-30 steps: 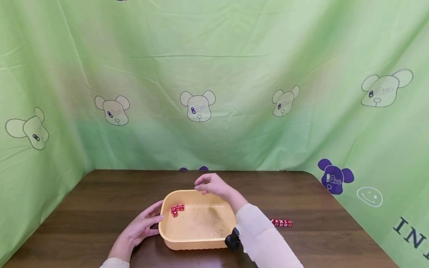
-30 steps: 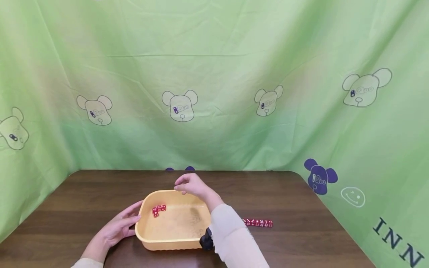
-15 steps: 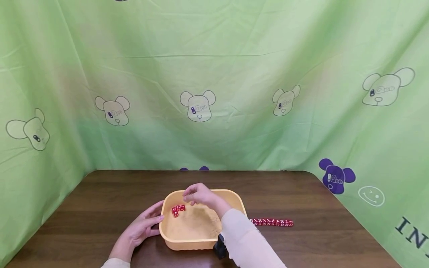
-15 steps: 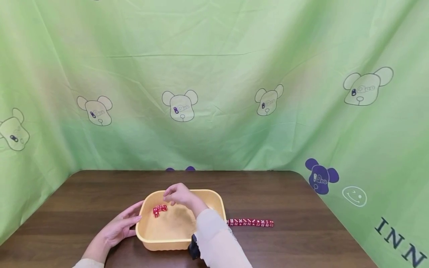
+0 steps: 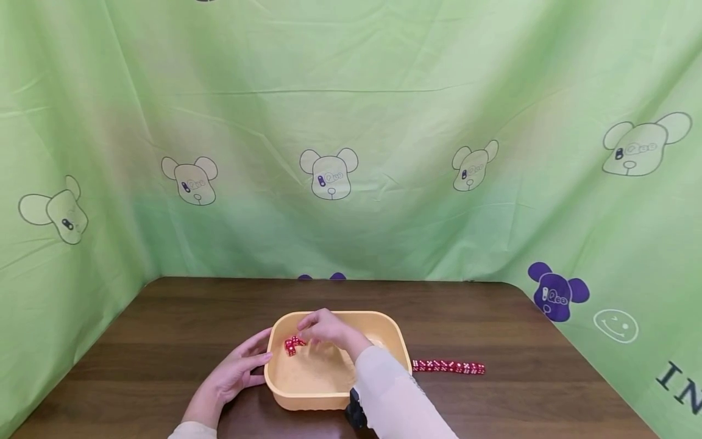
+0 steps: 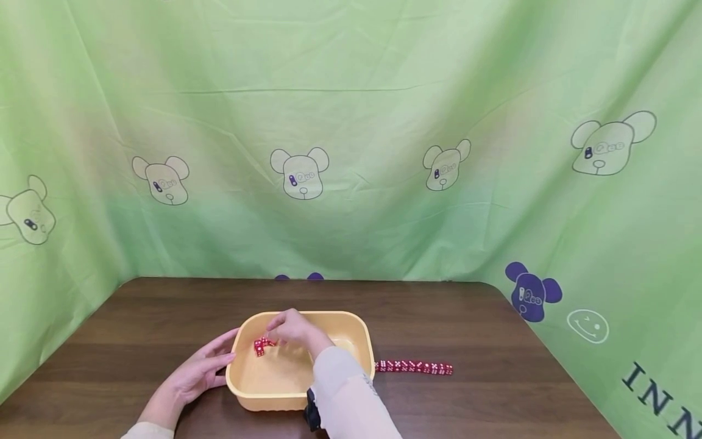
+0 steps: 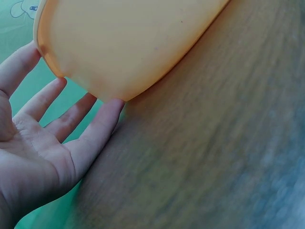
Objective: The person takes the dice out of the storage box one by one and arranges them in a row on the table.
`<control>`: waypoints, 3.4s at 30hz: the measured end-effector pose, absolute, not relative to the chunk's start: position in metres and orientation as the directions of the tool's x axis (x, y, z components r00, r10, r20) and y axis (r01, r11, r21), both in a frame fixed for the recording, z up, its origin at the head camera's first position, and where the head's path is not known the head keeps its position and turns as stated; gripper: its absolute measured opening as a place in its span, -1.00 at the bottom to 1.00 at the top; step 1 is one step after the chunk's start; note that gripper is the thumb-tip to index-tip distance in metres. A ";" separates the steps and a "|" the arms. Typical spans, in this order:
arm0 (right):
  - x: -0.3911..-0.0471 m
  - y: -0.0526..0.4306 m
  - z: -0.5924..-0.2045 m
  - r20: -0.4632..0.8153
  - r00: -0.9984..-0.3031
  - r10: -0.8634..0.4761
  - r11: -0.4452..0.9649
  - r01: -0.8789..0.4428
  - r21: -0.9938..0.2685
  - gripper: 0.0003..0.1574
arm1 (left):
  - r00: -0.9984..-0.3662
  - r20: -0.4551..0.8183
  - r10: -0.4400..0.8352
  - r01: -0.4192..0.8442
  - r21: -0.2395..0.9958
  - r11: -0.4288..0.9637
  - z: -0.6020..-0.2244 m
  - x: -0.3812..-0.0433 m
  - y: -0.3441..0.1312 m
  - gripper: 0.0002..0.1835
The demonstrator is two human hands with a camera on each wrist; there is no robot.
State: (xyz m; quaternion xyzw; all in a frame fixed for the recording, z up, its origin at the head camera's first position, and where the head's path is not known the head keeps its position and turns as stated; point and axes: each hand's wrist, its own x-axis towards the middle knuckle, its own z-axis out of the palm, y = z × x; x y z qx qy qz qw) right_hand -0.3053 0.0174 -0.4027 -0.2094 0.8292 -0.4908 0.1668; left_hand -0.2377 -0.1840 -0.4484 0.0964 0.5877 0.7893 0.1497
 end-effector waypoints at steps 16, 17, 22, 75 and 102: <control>-0.304 0.016 -0.410 -0.090 -0.864 -0.495 0.503 -0.201 -0.841 -0.83 | -0.937 -0.023 0.347 -0.123 0.955 -0.269 -0.448 -0.238 -0.184 -0.32; -0.305 0.017 -0.410 -0.091 -0.863 -0.496 0.505 -0.202 -0.839 -0.83 | -0.938 -0.022 0.346 -0.121 0.956 -0.268 -0.448 -0.238 -0.183 -0.32; -0.304 0.017 -0.411 -0.083 -0.858 -0.507 0.517 -0.226 -0.825 -0.86 | -0.939 -0.014 0.344 -0.113 0.957 -0.268 -0.448 -0.239 -0.184 -0.32; -0.297 0.041 -0.376 0.080 -0.755 -0.651 0.460 -0.476 -0.749 -0.95 | -0.943 -0.017 0.333 -0.110 0.958 -0.264 -0.451 -0.237 -0.183 -0.34; -0.295 0.149 -0.347 0.147 -0.806 -0.574 0.438 -0.453 -0.776 -0.85 | -0.942 -0.020 0.336 -0.114 0.959 -0.260 -0.450 -0.237 -0.183 -0.32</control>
